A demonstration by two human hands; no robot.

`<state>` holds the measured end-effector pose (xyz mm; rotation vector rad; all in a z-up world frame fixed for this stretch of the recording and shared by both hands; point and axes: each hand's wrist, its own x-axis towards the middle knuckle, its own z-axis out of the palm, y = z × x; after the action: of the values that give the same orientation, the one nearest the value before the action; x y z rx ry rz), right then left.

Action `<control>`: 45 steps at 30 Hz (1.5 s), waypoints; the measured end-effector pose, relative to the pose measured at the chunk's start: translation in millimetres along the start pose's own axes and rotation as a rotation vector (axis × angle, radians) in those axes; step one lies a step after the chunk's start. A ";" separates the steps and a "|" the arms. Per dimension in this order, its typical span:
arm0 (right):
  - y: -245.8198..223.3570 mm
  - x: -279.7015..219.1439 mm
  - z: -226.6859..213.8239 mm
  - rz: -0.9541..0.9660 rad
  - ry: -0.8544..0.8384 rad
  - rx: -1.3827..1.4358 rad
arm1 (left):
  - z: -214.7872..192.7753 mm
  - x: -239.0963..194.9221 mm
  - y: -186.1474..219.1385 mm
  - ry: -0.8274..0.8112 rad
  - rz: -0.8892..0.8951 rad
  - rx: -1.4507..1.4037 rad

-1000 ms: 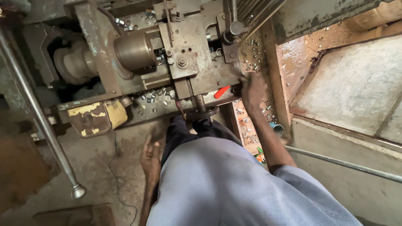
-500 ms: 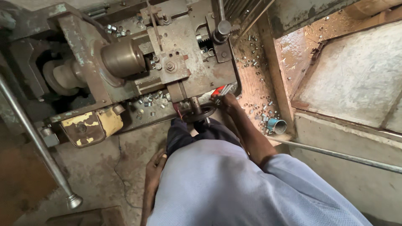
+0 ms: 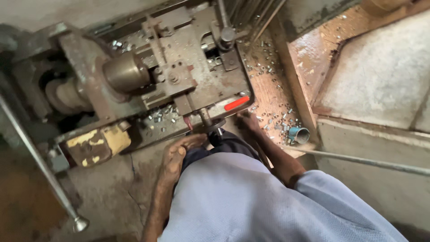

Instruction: The person uses an allen key and a wrench to adjust components on a industrial metalworking machine, then operates a handle and a long lever to process metal pieces.

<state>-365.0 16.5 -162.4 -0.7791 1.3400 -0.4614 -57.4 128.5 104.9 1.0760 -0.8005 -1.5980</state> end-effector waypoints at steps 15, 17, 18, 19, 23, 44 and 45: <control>136.9 -202.3 -1.3 0.354 0.316 -0.064 | 157.8 159.0 122.9 -0.708 0.249 0.130; 147.3 -222.7 15.9 0.383 0.372 0.023 | 202.1 170.7 154.5 -0.845 0.398 0.214; 150.3 -229.7 22.5 0.396 0.398 0.065 | 226.1 174.3 170.2 -0.925 0.505 0.267; 150.3 -232.1 26.0 0.408 0.424 0.104 | 251.4 177.2 184.8 -0.999 0.618 0.307; 148.6 -227.6 32.8 0.412 0.504 0.223 | 344.2 177.2 226.7 -1.214 1.017 0.440; 156.9 -234.4 53.0 0.445 0.474 0.293 | 256.5 150.0 169.1 -1.131 0.717 0.485; 153.6 -227.5 45.8 0.431 0.467 0.278 | 235.9 146.1 167.4 -1.088 0.662 0.453</control>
<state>-385.6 290.3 -117.0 -0.1380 1.7761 -0.4852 -227.1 -60.1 306.4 0.0477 -2.0544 -1.3485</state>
